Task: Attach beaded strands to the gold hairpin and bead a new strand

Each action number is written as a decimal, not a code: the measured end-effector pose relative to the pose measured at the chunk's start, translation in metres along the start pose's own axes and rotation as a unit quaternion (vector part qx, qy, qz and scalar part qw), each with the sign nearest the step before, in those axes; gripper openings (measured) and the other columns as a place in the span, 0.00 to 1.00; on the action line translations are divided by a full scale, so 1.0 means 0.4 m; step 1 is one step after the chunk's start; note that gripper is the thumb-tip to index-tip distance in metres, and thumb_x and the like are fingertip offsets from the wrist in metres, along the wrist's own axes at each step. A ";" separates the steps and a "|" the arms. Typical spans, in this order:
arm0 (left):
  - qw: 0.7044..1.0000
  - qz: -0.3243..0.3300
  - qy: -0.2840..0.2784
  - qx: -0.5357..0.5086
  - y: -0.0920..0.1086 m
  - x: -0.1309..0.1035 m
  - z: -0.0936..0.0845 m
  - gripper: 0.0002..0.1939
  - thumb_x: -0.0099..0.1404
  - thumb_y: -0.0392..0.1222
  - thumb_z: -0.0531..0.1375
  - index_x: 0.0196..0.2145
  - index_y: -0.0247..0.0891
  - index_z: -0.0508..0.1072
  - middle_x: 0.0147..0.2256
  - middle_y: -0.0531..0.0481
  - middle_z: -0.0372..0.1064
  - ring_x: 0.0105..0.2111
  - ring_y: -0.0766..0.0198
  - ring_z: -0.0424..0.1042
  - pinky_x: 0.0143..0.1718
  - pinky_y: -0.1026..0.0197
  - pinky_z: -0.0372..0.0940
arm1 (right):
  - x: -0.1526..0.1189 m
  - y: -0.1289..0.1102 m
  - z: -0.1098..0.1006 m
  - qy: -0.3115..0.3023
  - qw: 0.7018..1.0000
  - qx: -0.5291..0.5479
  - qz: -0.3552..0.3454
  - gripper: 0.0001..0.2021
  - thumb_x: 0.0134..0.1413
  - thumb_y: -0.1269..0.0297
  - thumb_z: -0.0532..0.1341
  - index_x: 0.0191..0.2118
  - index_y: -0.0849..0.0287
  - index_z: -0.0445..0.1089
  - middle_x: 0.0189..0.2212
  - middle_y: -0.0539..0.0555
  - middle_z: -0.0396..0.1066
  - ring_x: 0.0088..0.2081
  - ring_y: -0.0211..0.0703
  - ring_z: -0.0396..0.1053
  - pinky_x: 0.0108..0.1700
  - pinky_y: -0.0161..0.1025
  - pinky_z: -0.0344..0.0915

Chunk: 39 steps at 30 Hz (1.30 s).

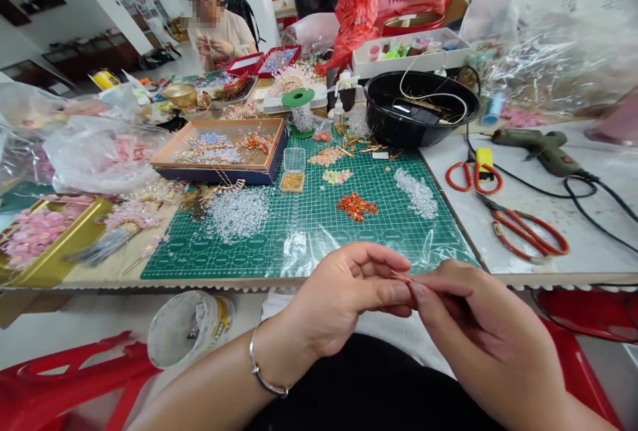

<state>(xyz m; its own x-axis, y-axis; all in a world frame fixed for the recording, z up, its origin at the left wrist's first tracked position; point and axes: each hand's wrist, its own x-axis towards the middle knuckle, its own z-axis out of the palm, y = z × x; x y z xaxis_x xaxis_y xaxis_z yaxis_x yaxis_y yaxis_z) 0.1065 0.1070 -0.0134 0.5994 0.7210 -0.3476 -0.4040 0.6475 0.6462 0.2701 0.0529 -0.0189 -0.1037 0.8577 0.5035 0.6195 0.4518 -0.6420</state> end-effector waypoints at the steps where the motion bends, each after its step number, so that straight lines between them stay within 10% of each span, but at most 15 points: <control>1: 1.000 0.002 -0.004 -0.006 0.001 -0.002 -0.001 0.14 0.51 0.32 0.74 0.35 0.32 0.76 0.29 0.51 0.75 0.28 0.69 0.76 0.31 0.68 0.71 | 0.000 -0.006 -0.007 -0.002 1.000 -0.005 -0.003 0.06 0.61 0.73 0.58 0.40 0.54 0.65 0.24 0.47 0.68 0.23 0.35 0.65 0.26 0.34 0.63; 10: 0.999 0.029 -0.018 -0.020 0.005 -0.016 -0.008 0.15 0.54 0.28 0.71 0.39 0.32 0.75 0.32 0.49 0.76 0.29 0.67 0.78 0.32 0.68 0.71 | 0.037 -0.055 -0.043 0.008 0.989 -0.121 -0.080 0.07 0.55 0.72 0.57 0.28 0.56 0.64 0.15 0.47 0.59 0.17 0.34 0.57 0.19 0.33 0.56; 39: 0.999 0.029 -0.013 0.034 0.000 -0.018 -0.019 0.16 0.53 0.30 0.72 0.39 0.33 0.75 0.32 0.50 0.76 0.30 0.68 0.76 0.37 0.65 0.72 | 0.041 -0.061 -0.026 -0.004 0.993 -0.114 -0.023 0.07 0.54 0.72 0.55 0.27 0.54 0.62 0.16 0.46 0.63 0.16 0.34 0.60 0.18 0.32 0.56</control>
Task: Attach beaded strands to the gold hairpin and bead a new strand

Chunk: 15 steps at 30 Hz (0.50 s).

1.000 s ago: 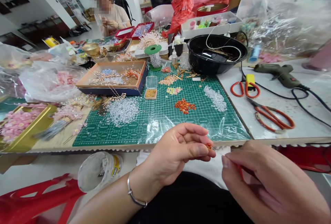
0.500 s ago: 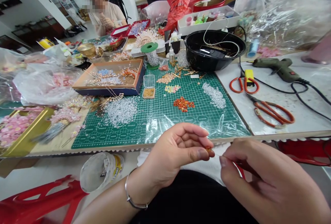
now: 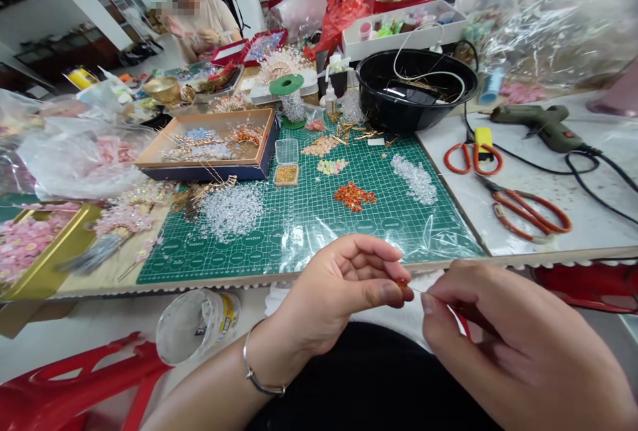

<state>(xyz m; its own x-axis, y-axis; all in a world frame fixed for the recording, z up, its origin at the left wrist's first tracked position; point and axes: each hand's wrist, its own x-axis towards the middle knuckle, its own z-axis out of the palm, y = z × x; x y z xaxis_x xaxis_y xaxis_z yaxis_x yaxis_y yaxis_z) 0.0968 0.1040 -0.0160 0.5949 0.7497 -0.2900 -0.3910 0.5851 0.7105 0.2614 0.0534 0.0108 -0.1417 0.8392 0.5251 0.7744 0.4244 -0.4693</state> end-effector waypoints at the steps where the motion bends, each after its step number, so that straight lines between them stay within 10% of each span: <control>1: 1.000 -0.001 0.000 -0.001 0.000 0.000 0.000 0.16 0.53 0.30 0.72 0.38 0.34 0.75 0.32 0.50 0.76 0.30 0.68 0.76 0.37 0.65 0.72 | 0.001 0.000 0.000 0.000 1.000 0.002 -0.001 0.07 0.54 0.72 0.55 0.28 0.54 0.62 0.16 0.46 0.63 0.16 0.34 0.60 0.18 0.32 0.56; 15: 1.000 0.008 -0.013 -0.019 -0.005 0.002 -0.007 0.15 0.53 0.26 0.71 0.38 0.33 0.76 0.32 0.51 0.76 0.31 0.71 0.76 0.37 0.68 0.73 | -0.018 0.017 0.006 -0.043 0.997 -0.006 -0.058 0.06 0.57 0.73 0.57 0.31 0.56 0.62 0.18 0.47 0.63 0.20 0.36 0.62 0.24 0.35 0.59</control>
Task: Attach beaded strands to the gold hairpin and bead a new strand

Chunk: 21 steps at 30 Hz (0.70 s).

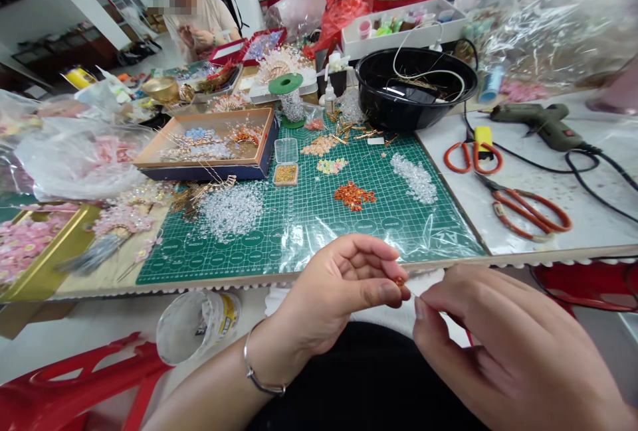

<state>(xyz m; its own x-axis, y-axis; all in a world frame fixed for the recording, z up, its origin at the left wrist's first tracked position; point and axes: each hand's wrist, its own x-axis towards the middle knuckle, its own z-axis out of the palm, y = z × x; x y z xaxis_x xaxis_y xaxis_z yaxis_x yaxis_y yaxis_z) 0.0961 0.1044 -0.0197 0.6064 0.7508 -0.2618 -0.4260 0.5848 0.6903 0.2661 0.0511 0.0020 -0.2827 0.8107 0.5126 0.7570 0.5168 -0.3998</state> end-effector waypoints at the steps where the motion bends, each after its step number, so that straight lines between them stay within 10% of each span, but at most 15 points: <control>1: 1.000 0.001 -0.001 -0.001 0.000 0.000 0.000 0.16 0.53 0.25 0.71 0.39 0.33 0.76 0.32 0.51 0.76 0.31 0.71 0.76 0.37 0.68 0.73 | 0.000 0.000 0.000 0.000 1.000 0.001 -0.004 0.06 0.57 0.74 0.57 0.31 0.56 0.62 0.18 0.47 0.63 0.20 0.36 0.61 0.24 0.35 0.58; 21: 1.000 -0.011 -0.006 0.029 -0.001 -0.010 0.000 0.14 0.54 0.28 0.72 0.38 0.35 0.77 0.33 0.52 0.76 0.32 0.72 0.75 0.36 0.69 0.72 | -0.017 0.011 0.005 -0.037 0.998 0.060 0.009 0.06 0.62 0.74 0.55 0.36 0.55 0.61 0.24 0.48 0.67 0.28 0.37 0.71 0.29 0.34 0.65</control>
<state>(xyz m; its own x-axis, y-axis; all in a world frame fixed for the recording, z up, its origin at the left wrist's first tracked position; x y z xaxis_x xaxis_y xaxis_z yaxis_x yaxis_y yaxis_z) 0.0938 0.1012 -0.0188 0.6231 0.7343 -0.2694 -0.3732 0.5818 0.7226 0.2702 0.0484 -0.0046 -0.3147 0.8361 0.4492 0.6882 0.5270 -0.4987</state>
